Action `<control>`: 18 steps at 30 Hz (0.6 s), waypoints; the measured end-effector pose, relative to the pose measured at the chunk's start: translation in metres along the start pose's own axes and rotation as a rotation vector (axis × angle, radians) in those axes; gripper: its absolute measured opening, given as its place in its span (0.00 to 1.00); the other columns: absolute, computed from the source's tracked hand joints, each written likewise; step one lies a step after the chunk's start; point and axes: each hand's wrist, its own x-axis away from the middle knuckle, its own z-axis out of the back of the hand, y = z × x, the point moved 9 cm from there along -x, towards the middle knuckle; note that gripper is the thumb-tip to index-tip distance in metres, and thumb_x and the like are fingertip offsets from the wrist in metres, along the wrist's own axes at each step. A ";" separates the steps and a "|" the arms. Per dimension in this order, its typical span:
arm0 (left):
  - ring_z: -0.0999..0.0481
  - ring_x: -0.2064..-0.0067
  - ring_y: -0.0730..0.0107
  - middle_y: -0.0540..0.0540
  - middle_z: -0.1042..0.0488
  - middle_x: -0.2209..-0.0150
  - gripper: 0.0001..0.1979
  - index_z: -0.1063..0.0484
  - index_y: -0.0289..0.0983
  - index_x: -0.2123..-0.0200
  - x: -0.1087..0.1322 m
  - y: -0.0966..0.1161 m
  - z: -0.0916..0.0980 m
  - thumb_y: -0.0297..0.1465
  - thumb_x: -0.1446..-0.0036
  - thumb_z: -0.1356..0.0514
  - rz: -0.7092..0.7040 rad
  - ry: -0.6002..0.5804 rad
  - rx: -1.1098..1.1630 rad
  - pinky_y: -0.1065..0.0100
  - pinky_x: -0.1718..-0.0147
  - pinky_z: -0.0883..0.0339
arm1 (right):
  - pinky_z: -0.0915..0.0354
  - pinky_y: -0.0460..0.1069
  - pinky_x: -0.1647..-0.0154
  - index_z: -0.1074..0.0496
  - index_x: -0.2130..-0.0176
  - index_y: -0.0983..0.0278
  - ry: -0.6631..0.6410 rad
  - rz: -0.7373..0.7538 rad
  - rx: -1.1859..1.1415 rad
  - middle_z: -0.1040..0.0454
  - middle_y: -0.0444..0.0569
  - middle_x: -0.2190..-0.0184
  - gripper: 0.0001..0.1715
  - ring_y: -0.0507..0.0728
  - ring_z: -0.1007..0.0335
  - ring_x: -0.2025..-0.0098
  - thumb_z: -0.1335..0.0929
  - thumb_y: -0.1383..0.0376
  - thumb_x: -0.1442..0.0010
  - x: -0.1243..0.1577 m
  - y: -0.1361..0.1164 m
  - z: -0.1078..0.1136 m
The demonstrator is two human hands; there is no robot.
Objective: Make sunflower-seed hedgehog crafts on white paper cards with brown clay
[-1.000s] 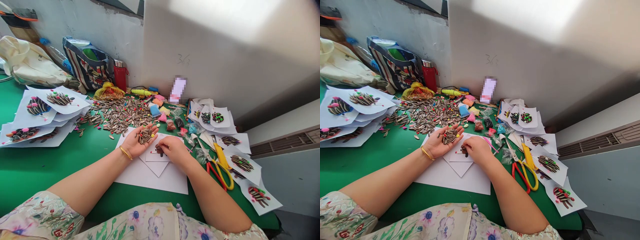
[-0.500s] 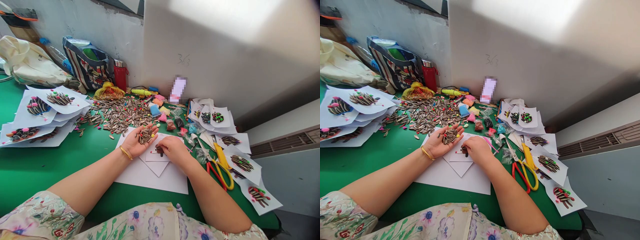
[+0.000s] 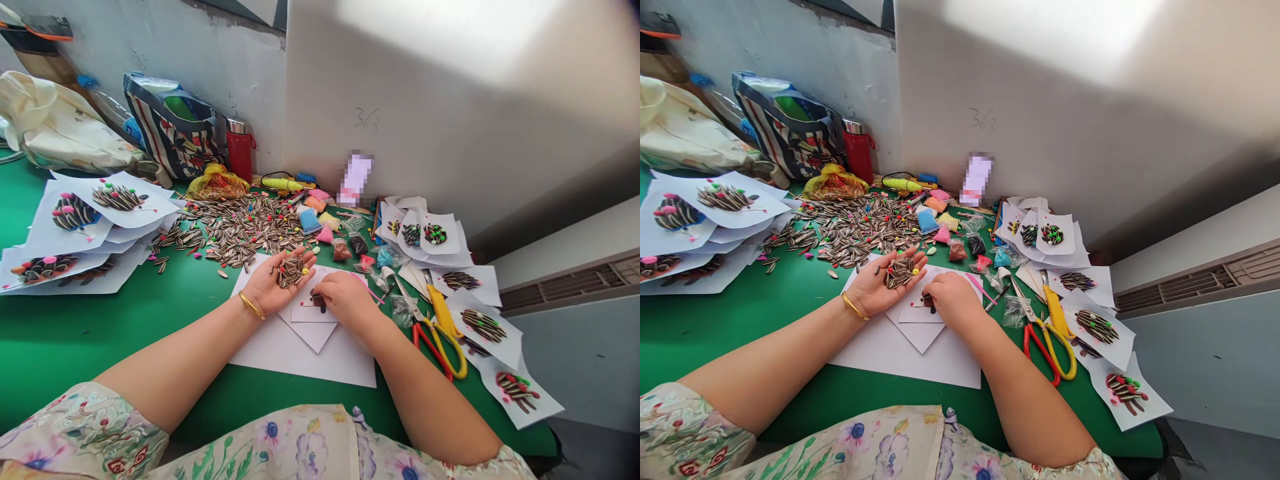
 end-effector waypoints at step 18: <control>0.24 0.44 0.56 0.36 0.23 0.48 0.18 0.30 0.34 0.44 0.002 -0.001 -0.003 0.31 0.33 0.50 0.005 -0.020 0.001 0.55 0.48 0.27 | 0.40 0.50 0.61 0.19 0.62 0.57 0.036 -0.022 0.081 0.23 0.48 0.67 0.15 0.56 0.31 0.64 0.35 0.70 0.37 0.002 -0.003 0.017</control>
